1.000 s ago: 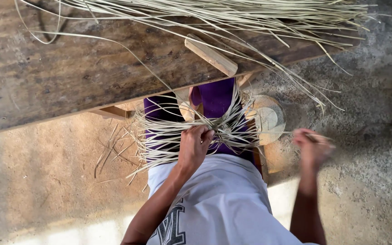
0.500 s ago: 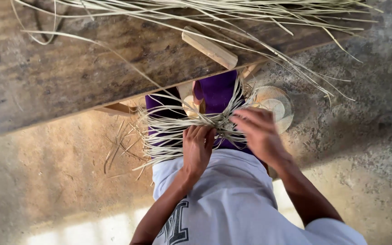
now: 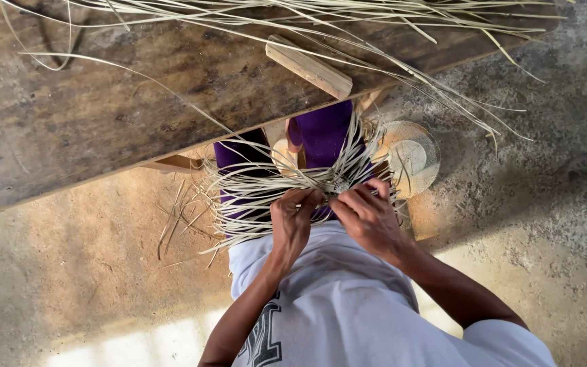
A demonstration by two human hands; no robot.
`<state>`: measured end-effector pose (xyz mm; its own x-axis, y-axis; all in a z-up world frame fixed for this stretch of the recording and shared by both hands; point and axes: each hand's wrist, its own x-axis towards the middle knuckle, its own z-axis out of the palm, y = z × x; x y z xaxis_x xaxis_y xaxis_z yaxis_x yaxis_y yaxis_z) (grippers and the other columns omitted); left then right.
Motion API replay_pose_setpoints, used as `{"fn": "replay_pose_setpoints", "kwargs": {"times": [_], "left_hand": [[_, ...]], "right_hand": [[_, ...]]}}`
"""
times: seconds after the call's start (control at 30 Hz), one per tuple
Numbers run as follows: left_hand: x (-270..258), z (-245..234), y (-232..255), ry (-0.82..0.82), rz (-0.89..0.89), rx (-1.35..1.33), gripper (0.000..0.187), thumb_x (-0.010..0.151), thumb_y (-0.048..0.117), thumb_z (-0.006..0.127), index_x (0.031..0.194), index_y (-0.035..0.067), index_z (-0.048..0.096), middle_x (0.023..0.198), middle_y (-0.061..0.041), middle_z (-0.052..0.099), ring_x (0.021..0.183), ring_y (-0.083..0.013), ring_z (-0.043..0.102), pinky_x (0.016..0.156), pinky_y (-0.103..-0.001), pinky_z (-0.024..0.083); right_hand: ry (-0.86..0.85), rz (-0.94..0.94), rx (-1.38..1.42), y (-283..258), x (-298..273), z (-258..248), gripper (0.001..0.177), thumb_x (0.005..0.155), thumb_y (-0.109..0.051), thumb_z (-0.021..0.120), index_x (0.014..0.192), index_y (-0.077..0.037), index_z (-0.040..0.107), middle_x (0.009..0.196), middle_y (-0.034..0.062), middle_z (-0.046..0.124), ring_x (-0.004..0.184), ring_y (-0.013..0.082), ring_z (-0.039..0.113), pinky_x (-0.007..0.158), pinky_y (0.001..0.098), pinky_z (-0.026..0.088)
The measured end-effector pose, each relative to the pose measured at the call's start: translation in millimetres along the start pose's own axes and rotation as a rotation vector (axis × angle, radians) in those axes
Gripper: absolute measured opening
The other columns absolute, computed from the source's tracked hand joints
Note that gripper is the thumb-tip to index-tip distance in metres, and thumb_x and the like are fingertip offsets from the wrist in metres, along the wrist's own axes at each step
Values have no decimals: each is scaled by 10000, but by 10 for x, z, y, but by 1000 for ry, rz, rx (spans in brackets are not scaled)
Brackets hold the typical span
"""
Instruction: Weaving thin straw strands together to create a circular base for a hat or basket
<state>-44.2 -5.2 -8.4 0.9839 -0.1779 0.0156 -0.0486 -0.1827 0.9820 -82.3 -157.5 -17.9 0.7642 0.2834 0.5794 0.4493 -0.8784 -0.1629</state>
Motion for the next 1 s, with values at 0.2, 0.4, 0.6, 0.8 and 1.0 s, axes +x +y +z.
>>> {"fn": "replay_pose_setpoints", "kwargs": {"times": [0.2,0.4,0.6,0.8,1.0], "left_hand": [[-37,25,-33,7,-130,-26,233,888,222,605,715,98,700,577,-56,619,601,-142,559,681,-316,440],[-87,116,-208,67,-115,128,185,833,194,638,740,38,667,598,-123,604,618,-249,610,697,-360,461],[-110,107,-30,88,-60,260,143,814,197,667,730,83,645,628,-84,602,657,-280,628,674,-345,468],[-148,105,-16,50,-120,108,193,862,219,635,769,50,652,638,-110,616,661,-245,647,645,-327,488],[-179,91,-408,-72,-240,-103,269,909,250,591,754,41,659,571,-74,558,583,-100,500,525,-258,441]], "right_hand": [[-35,14,17,-93,-38,-31,175,806,-63,639,688,-129,529,707,-3,458,652,169,499,779,361,347],[-72,106,149,-131,15,-158,125,798,-53,653,754,-135,570,738,-12,489,669,156,537,752,346,369],[9,320,244,-75,120,-271,173,843,-170,654,1011,-129,652,923,28,584,808,189,590,725,343,413],[47,274,196,-100,-92,-70,128,810,-118,675,935,-139,683,816,27,618,695,182,608,706,344,429],[15,287,160,-232,-134,-104,133,852,-94,631,969,-157,644,848,2,570,775,175,594,733,357,432]]}}
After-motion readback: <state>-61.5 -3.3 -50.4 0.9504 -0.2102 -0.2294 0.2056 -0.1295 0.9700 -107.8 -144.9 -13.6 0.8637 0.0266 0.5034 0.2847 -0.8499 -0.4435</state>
